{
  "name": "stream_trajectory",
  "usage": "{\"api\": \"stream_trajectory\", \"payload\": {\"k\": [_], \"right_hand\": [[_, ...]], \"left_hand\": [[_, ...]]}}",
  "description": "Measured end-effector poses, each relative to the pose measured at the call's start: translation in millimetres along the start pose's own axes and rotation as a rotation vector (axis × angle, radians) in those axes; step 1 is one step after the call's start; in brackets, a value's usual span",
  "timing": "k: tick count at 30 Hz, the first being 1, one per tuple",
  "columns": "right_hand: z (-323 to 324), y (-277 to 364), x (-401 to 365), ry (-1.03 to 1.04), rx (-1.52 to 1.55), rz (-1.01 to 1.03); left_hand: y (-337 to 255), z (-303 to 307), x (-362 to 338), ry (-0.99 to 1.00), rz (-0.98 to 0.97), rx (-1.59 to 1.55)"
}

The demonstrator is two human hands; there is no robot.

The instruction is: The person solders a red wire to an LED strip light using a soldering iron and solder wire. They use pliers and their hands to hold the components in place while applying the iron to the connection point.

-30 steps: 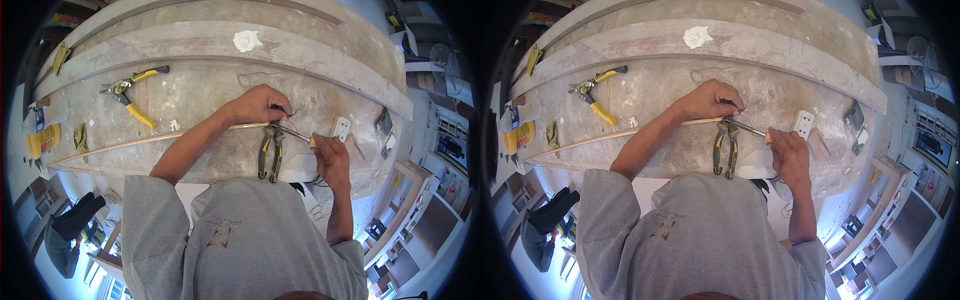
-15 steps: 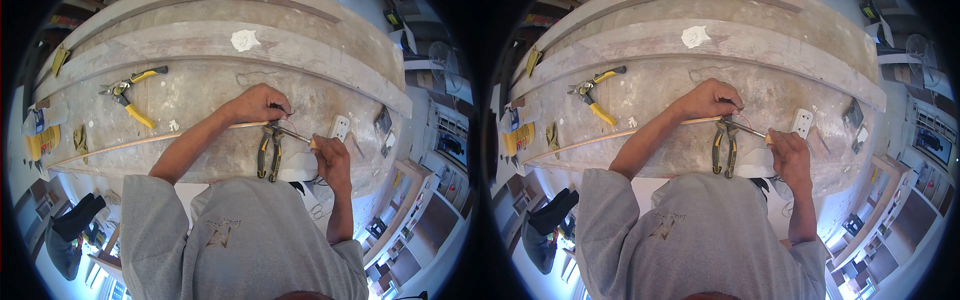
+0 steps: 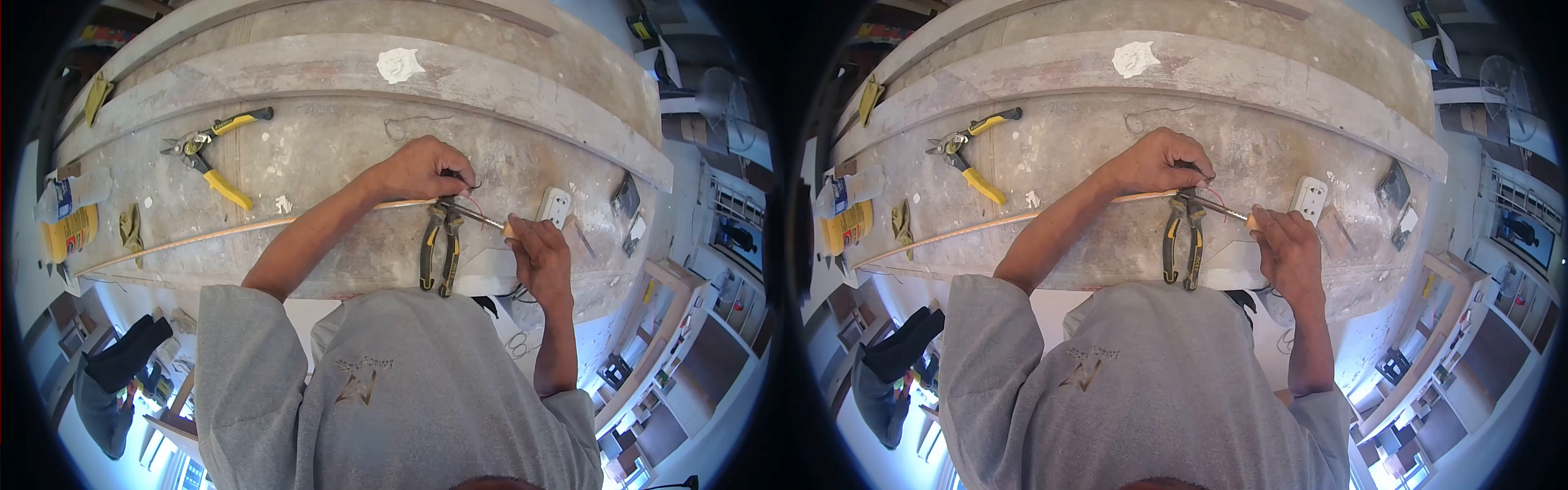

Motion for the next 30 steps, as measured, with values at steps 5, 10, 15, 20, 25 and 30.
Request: {"api": "stream_trajectory", "payload": {"k": [5,10,15,20,25,30], "right_hand": [[-1.5,-1.4,-0.4,0.003,-0.025,0.008],[-3.4,-2.7,0.3,0.019,-0.017,0.003],[-5.1,-3.9,1.2,0.031,-0.001,-0.003],[-7.4,-5.6,0.1,0.036,0.006,-0.012],[-8.8,-5.6,-0.7,0.05,0.017,-0.036],[-8.3,-5.0,-1.3,0.061,0.002,-0.036]], "left_hand": [[-0.5,-0.4,0.1,0.004,0.005,-0.004],[-0.4,-0.4,0.0,0.0,0.007,-0.002],[-1.0,-0.5,0.0,0.002,0.011,-0.006],[-1.5,-0.5,0.0,-0.002,0.005,-0.009],[-1.4,-0.7,0.2,-0.006,0.006,-0.011],[-0.3,-1.1,0.2,-0.003,0.013,-0.006]]}}
Point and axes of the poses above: each hand's wrist, its own x-axis towards the middle knuckle, its own z-axis out of the back of the hand, y = z × x, the point moved 10 cm from there along x, towards the middle knuckle, and after that the axes turned 5 degrees about -z, right-handed, at the moved point
